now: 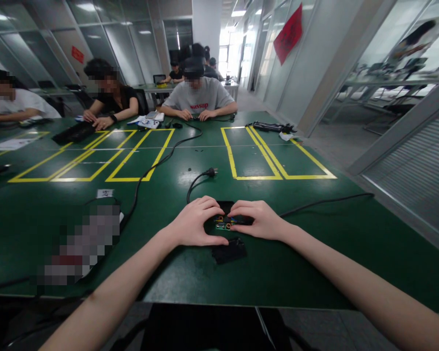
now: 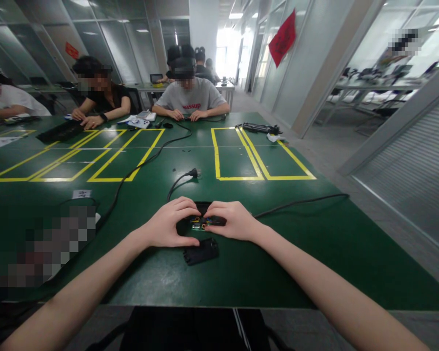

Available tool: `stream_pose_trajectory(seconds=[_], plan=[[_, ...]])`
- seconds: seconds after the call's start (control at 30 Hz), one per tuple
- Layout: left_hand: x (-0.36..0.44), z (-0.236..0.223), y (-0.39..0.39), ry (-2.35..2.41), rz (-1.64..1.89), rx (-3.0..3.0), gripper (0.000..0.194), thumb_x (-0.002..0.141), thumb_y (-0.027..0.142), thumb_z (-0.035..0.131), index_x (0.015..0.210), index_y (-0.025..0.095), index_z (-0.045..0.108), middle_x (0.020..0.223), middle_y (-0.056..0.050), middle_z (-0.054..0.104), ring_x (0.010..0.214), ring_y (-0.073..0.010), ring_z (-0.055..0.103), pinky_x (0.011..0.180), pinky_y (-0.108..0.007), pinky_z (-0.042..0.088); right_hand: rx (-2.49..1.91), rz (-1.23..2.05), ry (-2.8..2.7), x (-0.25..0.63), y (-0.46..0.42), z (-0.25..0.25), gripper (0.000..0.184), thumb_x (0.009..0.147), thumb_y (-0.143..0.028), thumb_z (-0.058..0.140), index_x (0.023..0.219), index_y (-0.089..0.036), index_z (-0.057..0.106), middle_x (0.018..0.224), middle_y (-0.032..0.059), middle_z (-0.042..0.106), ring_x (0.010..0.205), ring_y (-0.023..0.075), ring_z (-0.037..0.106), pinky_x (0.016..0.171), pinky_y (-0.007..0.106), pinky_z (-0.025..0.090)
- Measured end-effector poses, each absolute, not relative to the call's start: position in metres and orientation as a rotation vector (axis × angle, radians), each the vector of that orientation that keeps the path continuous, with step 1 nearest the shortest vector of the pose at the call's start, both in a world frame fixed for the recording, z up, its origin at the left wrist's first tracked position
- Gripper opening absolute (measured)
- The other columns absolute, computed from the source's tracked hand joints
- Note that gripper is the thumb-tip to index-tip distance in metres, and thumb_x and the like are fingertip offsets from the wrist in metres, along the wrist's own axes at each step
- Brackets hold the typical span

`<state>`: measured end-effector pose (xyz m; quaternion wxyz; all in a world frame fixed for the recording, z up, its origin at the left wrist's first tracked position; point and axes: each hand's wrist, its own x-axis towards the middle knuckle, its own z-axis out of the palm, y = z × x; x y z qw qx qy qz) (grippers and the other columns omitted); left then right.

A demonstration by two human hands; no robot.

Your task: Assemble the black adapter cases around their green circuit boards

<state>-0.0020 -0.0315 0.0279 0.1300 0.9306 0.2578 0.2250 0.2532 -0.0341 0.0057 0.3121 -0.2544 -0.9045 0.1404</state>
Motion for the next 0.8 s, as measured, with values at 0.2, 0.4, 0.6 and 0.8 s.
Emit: stream_pose_trajectory(seconds=[0.2, 0.4, 0.6, 0.8], plan=[[-0.002, 0.025, -0.031, 0.774, 0.676, 2.708, 0.021, 0.09, 0.037, 0.072, 0.102, 0.02, 0.07, 0.105, -0.008, 0.07, 0.105, -0.0247, 0.064, 0.092, -0.039, 0.054, -0.73, 0.358, -2.46, 0.258, -0.035, 0.012, 0.024, 0.094, -0.016, 0.055, 0.106, -0.02, 0.075, 0.104, 0.0083, 0.073, 0.091, 0.0198, 0.072, 0.081, 0.032, 0.057], [-0.002, 0.024, -0.029, 0.789, 0.678, 2.683, 0.011, 0.089, 0.028, 0.073, 0.097, 0.02, 0.07, 0.103, -0.007, 0.07, 0.104, -0.0233, 0.064, 0.088, -0.035, 0.055, -0.823, 0.373, -2.522, 0.264, -0.029, 0.008, 0.043, 0.088, -0.003, 0.043, 0.107, -0.021, 0.077, 0.107, 0.0076, 0.071, 0.094, 0.0198, 0.07, 0.086, 0.034, 0.056], [-0.002, 0.023, -0.029, 0.82, 0.668, 2.662, 0.013, 0.088, 0.028, 0.073, 0.099, 0.021, 0.07, 0.103, -0.006, 0.069, 0.104, -0.0235, 0.063, 0.088, -0.036, 0.056, -0.835, 0.465, -2.501, 0.264, -0.028, 0.007, 0.041, 0.086, -0.005, 0.045, 0.106, -0.02, 0.078, 0.105, 0.0075, 0.071, 0.088, 0.0186, 0.069, 0.081, 0.032, 0.055], [-0.003, 0.021, -0.029, 0.825, 0.655, 2.646, 0.015, 0.089, 0.029, 0.073, 0.101, 0.021, 0.07, 0.107, -0.007, 0.069, 0.104, -0.0231, 0.064, 0.088, -0.035, 0.056, -0.827, 0.6, -2.49, 0.265, -0.032, 0.013, 0.024, 0.09, -0.024, 0.063, 0.109, -0.017, 0.076, 0.103, 0.008, 0.069, 0.079, 0.0174, 0.066, 0.073, 0.031, 0.053]])
